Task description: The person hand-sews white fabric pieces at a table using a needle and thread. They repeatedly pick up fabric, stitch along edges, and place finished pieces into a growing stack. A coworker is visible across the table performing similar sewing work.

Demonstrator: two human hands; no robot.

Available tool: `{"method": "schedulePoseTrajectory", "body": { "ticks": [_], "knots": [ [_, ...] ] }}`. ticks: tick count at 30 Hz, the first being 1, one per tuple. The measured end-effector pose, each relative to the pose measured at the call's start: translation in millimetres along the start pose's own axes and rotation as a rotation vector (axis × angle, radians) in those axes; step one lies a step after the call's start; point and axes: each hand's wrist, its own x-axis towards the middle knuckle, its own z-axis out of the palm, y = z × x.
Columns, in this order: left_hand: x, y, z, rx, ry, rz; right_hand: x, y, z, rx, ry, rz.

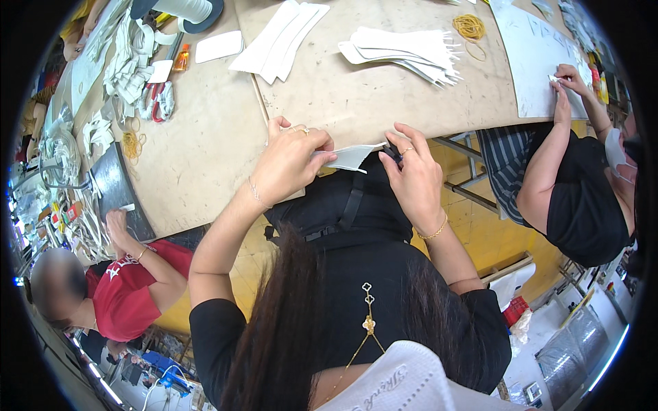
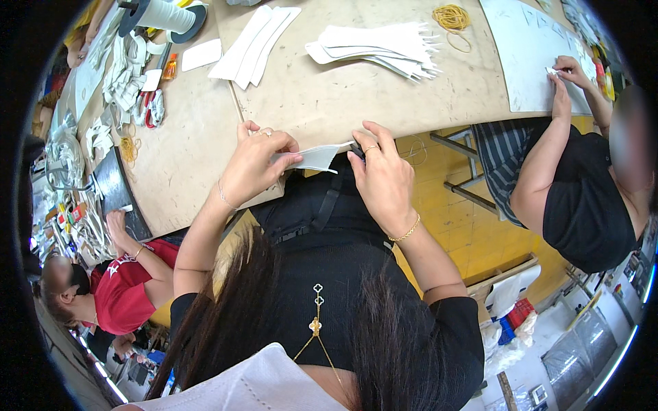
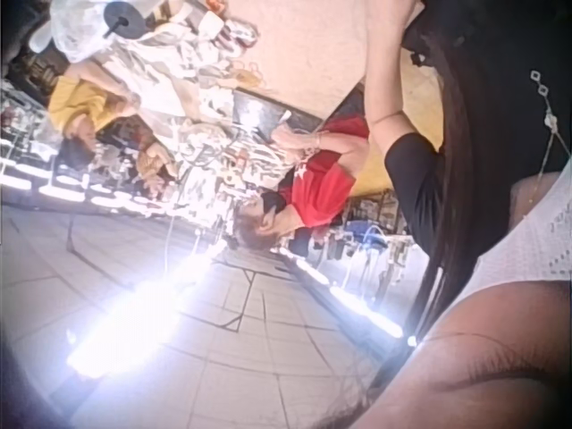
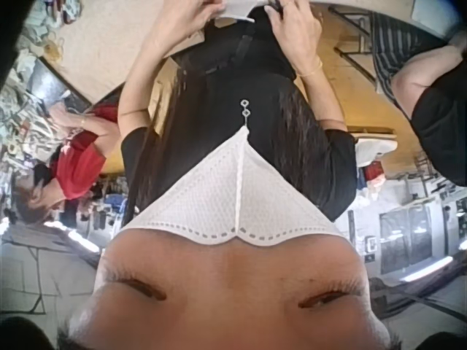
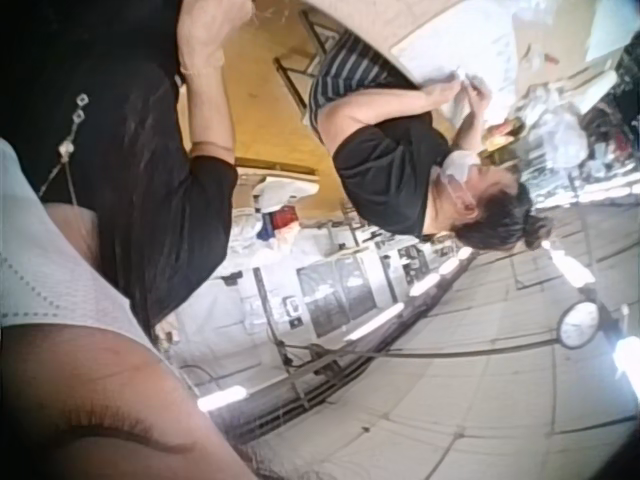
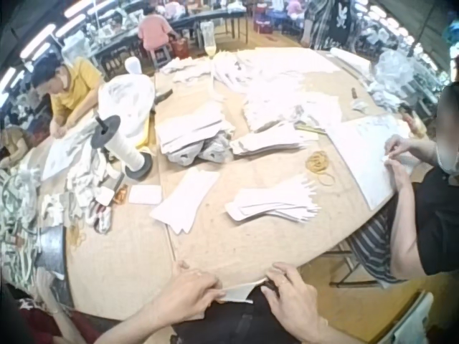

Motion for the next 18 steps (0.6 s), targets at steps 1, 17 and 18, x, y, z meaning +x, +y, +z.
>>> {"method": "schedulePoseTrajectory", "body": {
  "ticks": [1, 17, 18],
  "knots": [
    [-0.9, 0.4, 0.7, 0.002, 0.005, 0.005, 0.7, -0.5, 0.7, 0.018, 0.015, -0.017],
    [74.0, 16.7, -6.8, -0.106, 0.095, 0.047, 23.1, 28.5, -46.7, 0.276, 0.182, 0.133],
    [99.9, 20.4, -8.5, -0.115, 0.161, 0.124, 23.5, 28.0, -53.6, 0.321, 0.190, 0.158]
  ]
}}
